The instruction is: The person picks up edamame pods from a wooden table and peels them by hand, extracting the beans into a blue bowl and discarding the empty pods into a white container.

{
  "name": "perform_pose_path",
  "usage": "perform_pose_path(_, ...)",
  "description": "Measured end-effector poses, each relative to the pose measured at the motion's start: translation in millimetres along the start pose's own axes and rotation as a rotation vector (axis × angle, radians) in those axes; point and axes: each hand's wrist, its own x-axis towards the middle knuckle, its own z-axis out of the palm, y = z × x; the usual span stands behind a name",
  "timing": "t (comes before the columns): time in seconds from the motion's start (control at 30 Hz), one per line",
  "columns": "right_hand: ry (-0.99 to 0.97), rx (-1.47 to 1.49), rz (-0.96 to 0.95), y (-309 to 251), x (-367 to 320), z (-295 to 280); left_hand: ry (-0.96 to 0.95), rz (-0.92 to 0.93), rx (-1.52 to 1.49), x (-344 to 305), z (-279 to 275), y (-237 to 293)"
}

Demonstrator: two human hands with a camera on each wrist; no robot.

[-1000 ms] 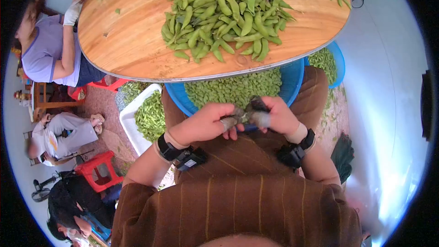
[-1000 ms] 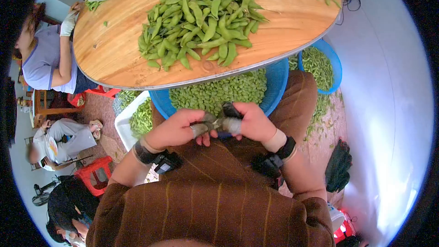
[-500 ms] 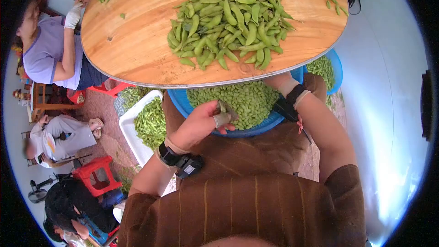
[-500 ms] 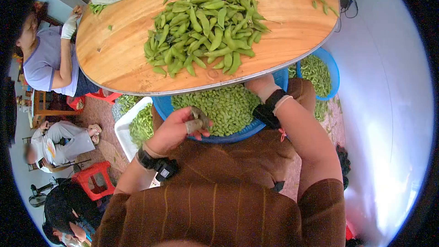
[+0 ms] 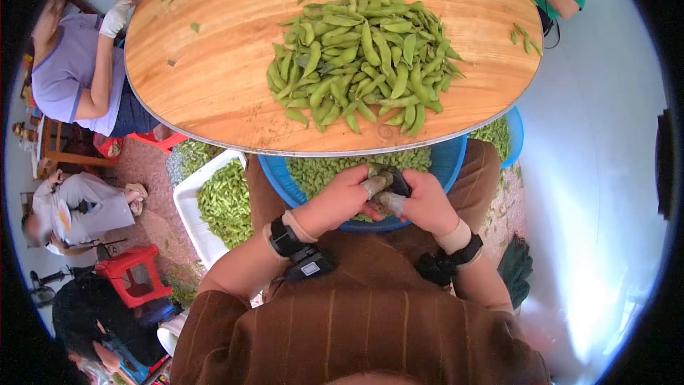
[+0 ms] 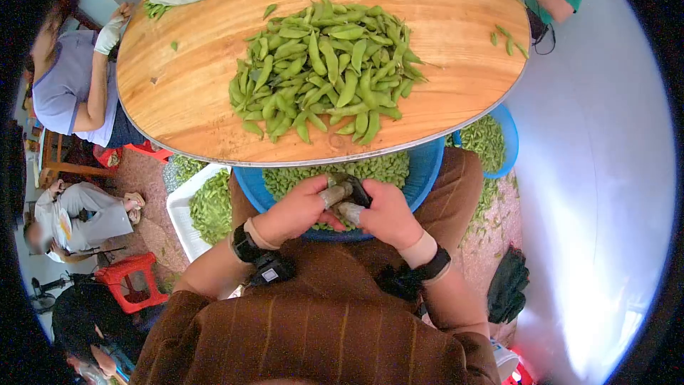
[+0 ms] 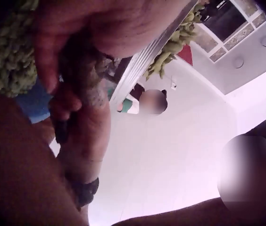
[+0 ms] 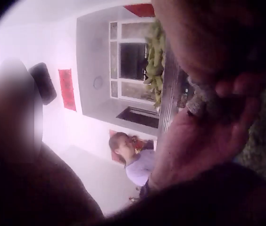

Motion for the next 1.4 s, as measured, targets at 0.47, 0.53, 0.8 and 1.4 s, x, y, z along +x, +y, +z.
perform_pose_path(0.47,0.780,-0.574,-0.633,-74,18,-41,1.165,0.159,1.541,-153,-88,-36)
perform_pose_path(0.53,0.774,-0.547,-0.604,-86,12,-40,1.274,0.111,1.662,-157,-83,-28)
perform_pose_path(0.8,0.552,0.077,-0.329,-83,-24,-52,0.576,0.856,1.291,-96,3,58)
perform_pose_path(1.4,-0.072,0.171,-0.258,-58,-39,-17,0.008,0.503,0.424,-52,19,47)
